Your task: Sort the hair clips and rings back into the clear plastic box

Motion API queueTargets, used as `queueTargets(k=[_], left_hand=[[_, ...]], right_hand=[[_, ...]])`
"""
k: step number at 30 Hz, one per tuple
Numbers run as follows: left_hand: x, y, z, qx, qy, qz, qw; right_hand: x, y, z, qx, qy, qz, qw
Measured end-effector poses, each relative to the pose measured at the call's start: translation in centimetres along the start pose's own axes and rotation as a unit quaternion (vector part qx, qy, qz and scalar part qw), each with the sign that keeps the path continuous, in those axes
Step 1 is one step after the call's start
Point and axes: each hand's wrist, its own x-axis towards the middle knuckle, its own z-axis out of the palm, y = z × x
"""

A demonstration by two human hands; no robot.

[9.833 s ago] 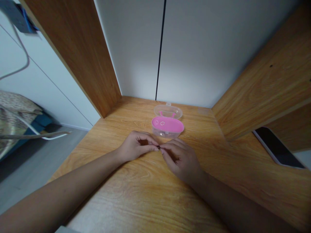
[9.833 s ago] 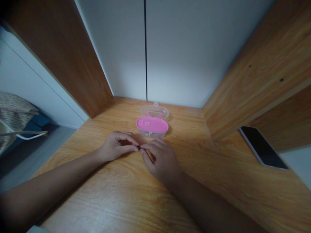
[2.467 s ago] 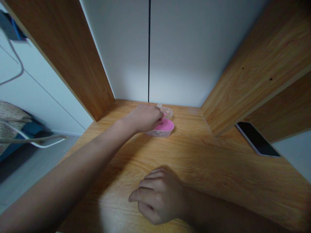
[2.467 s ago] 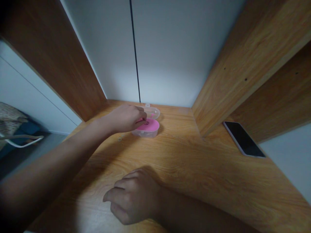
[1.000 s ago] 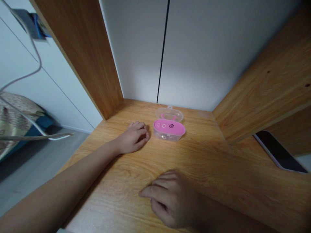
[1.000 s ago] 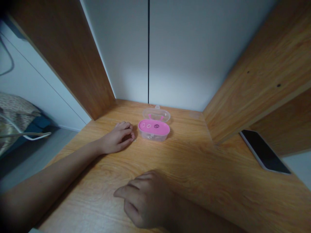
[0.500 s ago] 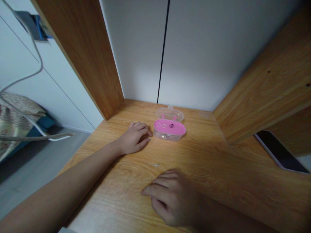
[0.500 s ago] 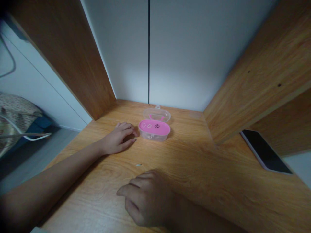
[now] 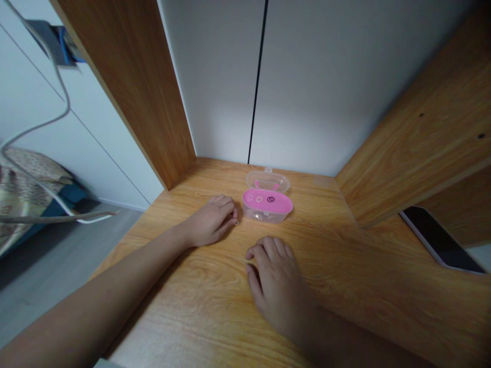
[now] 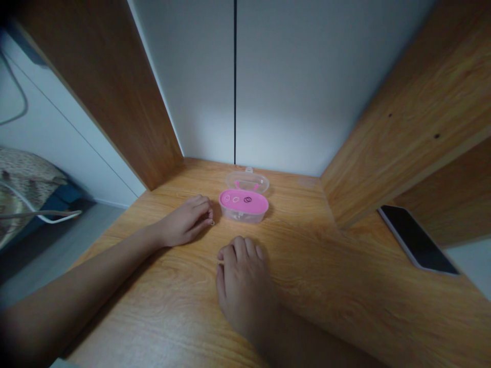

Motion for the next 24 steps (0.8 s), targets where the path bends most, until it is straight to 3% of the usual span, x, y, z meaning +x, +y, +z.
queueTargets(k=[7,11,14,24], left_hand=[[-0.2,0.8,1.2,-0.174,0.034,-0.044,0.983],[-0.1,1.4,2.3,-0.364,0.018,-0.075,0.928],[-0.1,1.8,2.5,-0.447,0.013,-0.105,0.888],[-0.1,2.0,1.8,-0.447,0.006,-0.120,0.886]], right_hand=[[0.5,0.6,0.1,0.140,0.035,0.005,0.989],[1.1,1.4,0.3,0.269,0.093,0.063,0.957],[1.4,1.9,0.5,0.311,0.133,0.126,0.932],[1.9,2.1,0.6,0.367,0.161,0.180,0.898]])
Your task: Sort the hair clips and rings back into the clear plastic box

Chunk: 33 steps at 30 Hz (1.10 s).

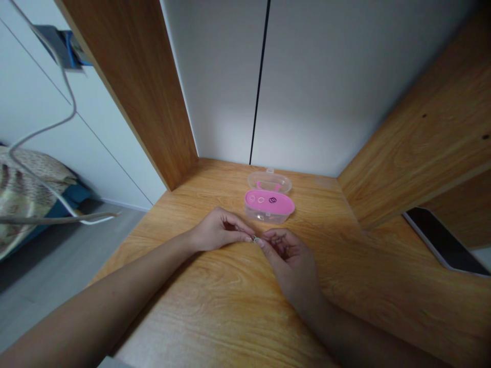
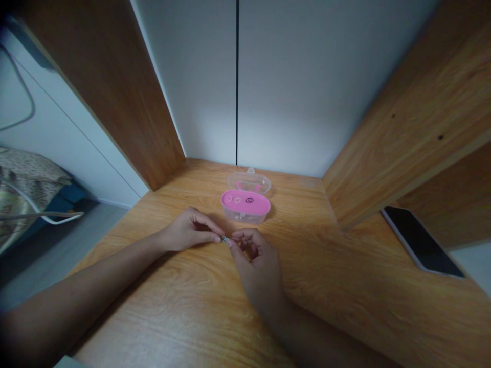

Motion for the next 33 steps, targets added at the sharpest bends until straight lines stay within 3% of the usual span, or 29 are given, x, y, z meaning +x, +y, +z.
queueTargets(k=[10,19,33], left_hand=[[0.09,-0.10,0.08,-0.008,0.006,-0.003,1.000],[-0.09,-0.18,0.40,-0.024,-0.024,0.009,0.999],[-0.04,-0.19,0.30,0.017,-0.013,0.074,0.997]], right_hand=[[0.01,0.13,0.05,0.010,0.006,0.014,1.000],[-0.04,-0.22,0.13,0.001,0.000,0.022,1.000],[0.01,-0.20,-0.13,-0.003,0.000,0.042,0.999]])
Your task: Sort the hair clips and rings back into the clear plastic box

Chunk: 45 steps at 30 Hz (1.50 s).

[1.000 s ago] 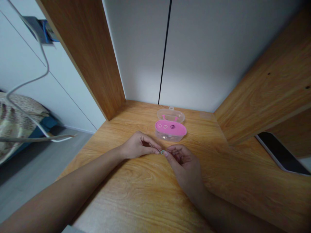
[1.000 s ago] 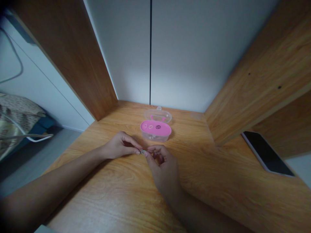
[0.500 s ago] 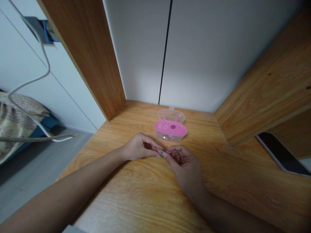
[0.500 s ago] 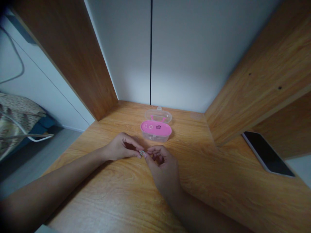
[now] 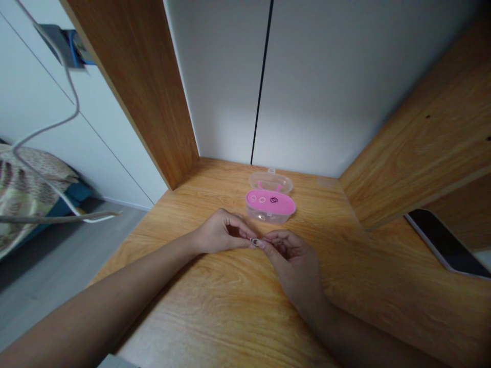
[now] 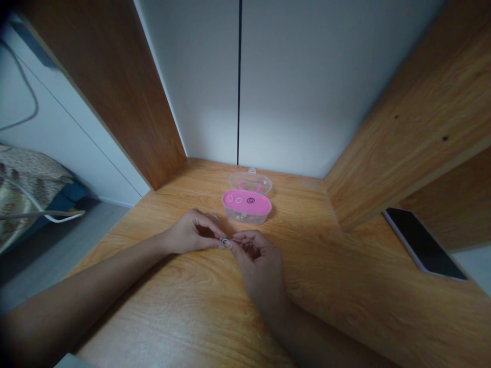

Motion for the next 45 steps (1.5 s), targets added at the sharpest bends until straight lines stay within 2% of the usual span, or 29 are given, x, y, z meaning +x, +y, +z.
queueTargets(k=[17,26,31,41,45], left_hand=[[0.07,0.44,0.15,0.017,-0.026,0.022,0.999],[0.03,0.29,0.19,0.000,-0.016,0.029,0.999],[0.06,0.22,0.19,-0.027,-0.033,0.033,0.999],[-0.08,0.49,0.31,-0.030,-0.029,-0.007,0.999],[-0.13,0.36,0.16,-0.073,-0.016,-0.034,0.997]], right_hand=[[0.10,0.03,0.33,0.002,0.011,0.015,1.000],[0.04,-0.21,0.35,0.000,0.003,-0.005,1.000],[-0.08,-0.16,0.30,-0.004,0.000,-0.014,1.000],[-0.23,0.26,0.18,-0.023,-0.020,-0.037,0.999],[-0.43,0.11,-0.03,-0.021,-0.030,-0.068,0.997]])
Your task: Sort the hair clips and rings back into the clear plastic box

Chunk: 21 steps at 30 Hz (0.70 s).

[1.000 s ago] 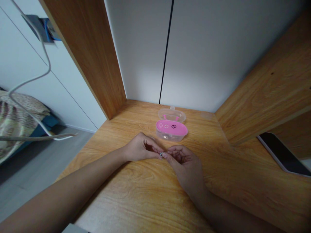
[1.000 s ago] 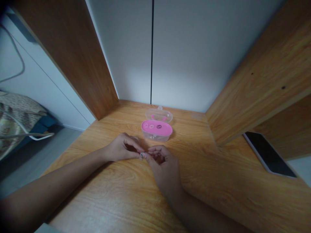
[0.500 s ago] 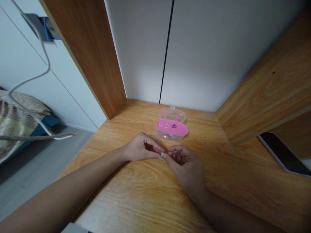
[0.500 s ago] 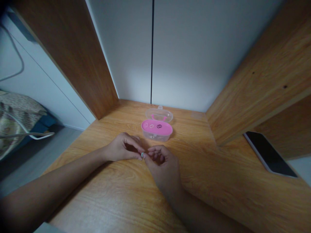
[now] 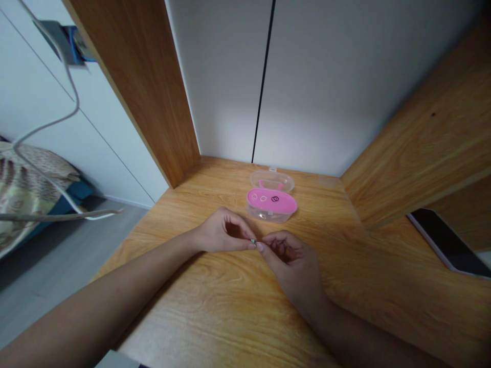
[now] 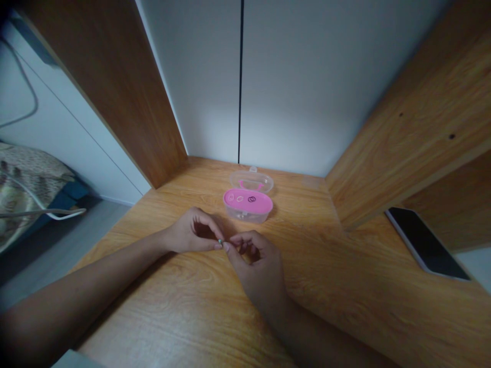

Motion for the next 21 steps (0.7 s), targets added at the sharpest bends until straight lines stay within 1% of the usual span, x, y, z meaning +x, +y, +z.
queueTargets(k=[2,5,8,13,21], left_hand=[[0.0,0.0,-0.1,-0.045,-0.005,-0.017,0.999],[-0.1,0.0,-0.2,-0.105,-0.049,-0.047,0.992],[-0.1,0.3,-0.1,-0.126,-0.079,-0.057,0.987],[-0.1,0.7,0.2,-0.128,-0.096,-0.061,0.985],[-0.2,0.4,0.0,-0.135,-0.124,-0.076,0.980]], right_hand=[[-0.1,-0.3,-0.1,-0.010,0.004,-0.050,0.999],[-0.2,-0.9,-0.2,-0.036,-0.002,-0.143,0.989],[-0.4,-1.2,-0.1,-0.053,-0.007,-0.193,0.980],[-0.6,-1.2,0.0,-0.063,0.007,-0.205,0.977],[-0.5,-1.5,-0.1,-0.056,0.011,-0.212,0.976]])
